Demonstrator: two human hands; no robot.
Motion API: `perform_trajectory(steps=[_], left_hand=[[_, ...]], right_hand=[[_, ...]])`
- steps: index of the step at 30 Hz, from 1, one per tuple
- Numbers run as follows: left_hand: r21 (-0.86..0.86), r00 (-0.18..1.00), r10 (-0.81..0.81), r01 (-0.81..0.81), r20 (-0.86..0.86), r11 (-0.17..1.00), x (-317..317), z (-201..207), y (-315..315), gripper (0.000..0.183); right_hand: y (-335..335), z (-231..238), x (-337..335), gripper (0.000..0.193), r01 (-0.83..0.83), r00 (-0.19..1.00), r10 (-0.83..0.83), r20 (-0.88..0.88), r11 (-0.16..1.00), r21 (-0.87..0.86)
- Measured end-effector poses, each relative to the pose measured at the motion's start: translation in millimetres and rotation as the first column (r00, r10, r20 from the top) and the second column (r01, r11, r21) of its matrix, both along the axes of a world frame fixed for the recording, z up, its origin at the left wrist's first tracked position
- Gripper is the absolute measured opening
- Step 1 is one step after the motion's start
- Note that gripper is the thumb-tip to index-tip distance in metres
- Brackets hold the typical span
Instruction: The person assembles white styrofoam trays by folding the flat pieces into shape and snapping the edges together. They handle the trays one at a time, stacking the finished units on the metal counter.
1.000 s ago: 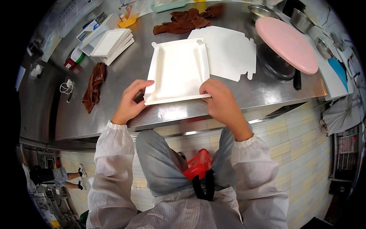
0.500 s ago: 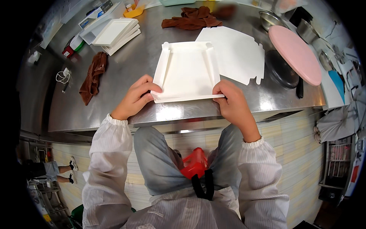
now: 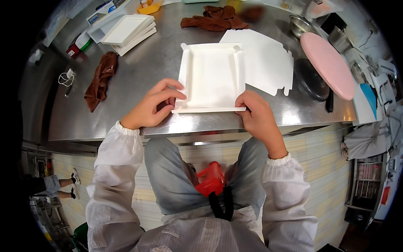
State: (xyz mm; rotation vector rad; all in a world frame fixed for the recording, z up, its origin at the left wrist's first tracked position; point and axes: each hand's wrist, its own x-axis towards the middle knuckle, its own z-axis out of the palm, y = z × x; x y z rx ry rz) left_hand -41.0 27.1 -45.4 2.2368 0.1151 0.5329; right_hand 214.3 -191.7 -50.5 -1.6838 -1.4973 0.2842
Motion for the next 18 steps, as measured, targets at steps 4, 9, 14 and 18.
perform_trajectory(steps=[4, 9, 14, 18], left_hand=[[0.063, 0.999, -0.024, 0.023, 0.024, 0.998, -7, -2, 5, 0.027], [0.189, 0.992, -0.120, 0.112, 0.028, 0.975, -7, -6, 15, 0.022], [0.203, 0.999, -0.033, 0.040, -0.038, 0.978, -7, -7, 13, 0.018], [0.106, 0.996, -0.025, 0.035, -0.090, 0.994, -8, 1, -7, 0.025]], right_hand=[[0, 0, -1, 0.020, 0.000, 0.999, -0.001, -0.039, 1.000, -0.014], [0, 0, -1, 0.022, 0.007, 1.000, -0.007, -0.010, 1.000, -0.002], [1, 1, -3, 0.022, 0.010, 1.000, -0.010, -0.017, 1.000, 0.010], [1, 0, 0, 0.022, 0.026, 0.999, -0.027, -0.030, 1.000, -0.004]])
